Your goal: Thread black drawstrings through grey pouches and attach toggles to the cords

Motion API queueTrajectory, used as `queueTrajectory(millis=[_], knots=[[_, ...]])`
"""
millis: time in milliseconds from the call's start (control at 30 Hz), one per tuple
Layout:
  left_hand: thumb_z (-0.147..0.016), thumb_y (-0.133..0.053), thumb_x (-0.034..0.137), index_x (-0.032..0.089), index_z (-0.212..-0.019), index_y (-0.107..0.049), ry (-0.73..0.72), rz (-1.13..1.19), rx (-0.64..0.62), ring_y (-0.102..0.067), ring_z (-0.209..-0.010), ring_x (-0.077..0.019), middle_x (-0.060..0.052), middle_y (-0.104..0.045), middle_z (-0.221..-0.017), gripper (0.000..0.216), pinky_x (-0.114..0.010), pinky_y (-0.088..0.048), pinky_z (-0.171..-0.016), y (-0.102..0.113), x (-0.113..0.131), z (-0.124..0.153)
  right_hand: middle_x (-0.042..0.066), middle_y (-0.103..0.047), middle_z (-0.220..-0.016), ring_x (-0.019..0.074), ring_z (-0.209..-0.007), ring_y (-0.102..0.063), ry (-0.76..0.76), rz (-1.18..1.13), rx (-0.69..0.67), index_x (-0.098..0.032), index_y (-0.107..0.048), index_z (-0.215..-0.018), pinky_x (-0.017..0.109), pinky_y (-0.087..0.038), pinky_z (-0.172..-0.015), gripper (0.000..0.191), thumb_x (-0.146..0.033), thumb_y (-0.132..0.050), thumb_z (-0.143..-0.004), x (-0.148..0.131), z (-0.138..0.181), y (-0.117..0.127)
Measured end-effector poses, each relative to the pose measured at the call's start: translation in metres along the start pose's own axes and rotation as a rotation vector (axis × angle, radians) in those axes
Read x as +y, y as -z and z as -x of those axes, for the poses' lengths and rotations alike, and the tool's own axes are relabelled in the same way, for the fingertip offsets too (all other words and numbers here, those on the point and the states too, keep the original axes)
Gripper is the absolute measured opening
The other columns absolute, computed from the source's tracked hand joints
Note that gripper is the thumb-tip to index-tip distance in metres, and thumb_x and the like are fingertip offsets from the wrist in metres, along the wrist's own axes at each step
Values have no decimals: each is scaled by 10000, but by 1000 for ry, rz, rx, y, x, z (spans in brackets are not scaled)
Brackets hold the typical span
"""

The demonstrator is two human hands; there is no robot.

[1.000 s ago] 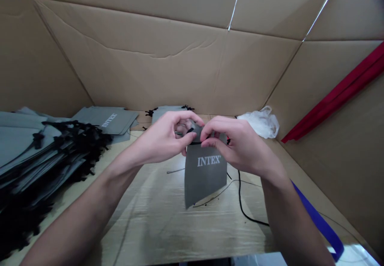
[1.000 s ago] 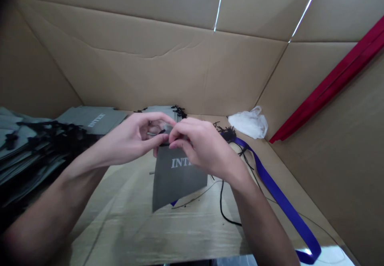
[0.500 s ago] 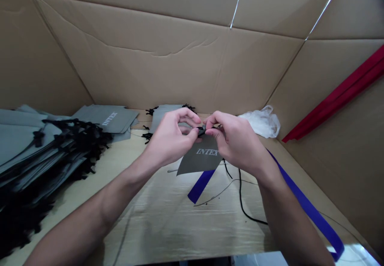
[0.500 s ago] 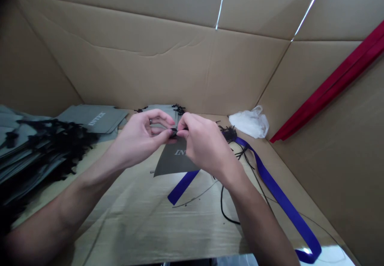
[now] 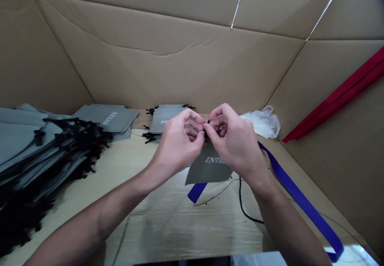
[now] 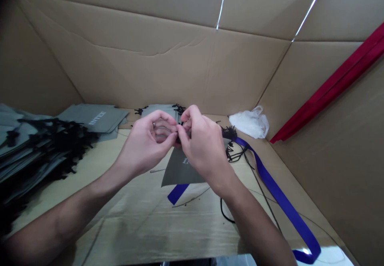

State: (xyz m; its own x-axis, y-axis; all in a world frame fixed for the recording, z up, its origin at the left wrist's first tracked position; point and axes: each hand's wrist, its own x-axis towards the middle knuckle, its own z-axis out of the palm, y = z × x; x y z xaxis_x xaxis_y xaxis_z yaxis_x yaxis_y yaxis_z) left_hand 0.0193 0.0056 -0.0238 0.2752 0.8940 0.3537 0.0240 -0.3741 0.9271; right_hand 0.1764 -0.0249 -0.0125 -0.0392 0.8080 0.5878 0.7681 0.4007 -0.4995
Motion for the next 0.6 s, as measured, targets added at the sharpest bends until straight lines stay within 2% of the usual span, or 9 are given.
queueTrajectory(millis=[67,167,267,433,600], knots=[[-762,-759,123,191,-943,-605,22,14,30,-730,-684,-169,-22,-722,-807,247,-278,-643,-623,-1,0,-1,40,-764,-911,191,-795,-677,16,34,0,-197,-645,-999,326,-452,-721,11,-194,-647,-988,-2,1,-2],[-723,-782,101,190,-917,-604,45,39,74,-721,-661,-154,-13,-725,-759,278,-249,-624,-614,-1,0,-3,50,-775,-909,207,-822,-679,89,106,-56,-188,-711,-950,347,-453,-752,134,-179,-596,-1017,-4,0,0],[-717,-786,86,182,-905,-596,53,55,95,-730,-681,-153,-12,-726,-741,284,-236,-620,-633,0,1,-4,52,-799,-951,206,-843,-702,116,70,-90,-183,-757,-969,348,-479,-789,165,-182,-599,-1017,-3,-2,3],[-724,-777,74,160,-922,-629,46,65,104,-738,-765,-143,-35,-744,-850,261,-249,-635,-737,0,1,-4,40,-809,-911,190,-790,-721,62,-5,-47,-185,-782,-946,326,-504,-757,148,-168,-639,-977,0,-5,2],[-721,-765,59,155,-898,-642,7,30,125,-731,-764,-137,-42,-751,-881,236,-242,-625,-738,-4,-8,-5,73,-793,-917,233,-836,-705,41,150,-4,-163,-787,-939,363,-481,-770,161,-148,-630,-974,-5,0,-9]])
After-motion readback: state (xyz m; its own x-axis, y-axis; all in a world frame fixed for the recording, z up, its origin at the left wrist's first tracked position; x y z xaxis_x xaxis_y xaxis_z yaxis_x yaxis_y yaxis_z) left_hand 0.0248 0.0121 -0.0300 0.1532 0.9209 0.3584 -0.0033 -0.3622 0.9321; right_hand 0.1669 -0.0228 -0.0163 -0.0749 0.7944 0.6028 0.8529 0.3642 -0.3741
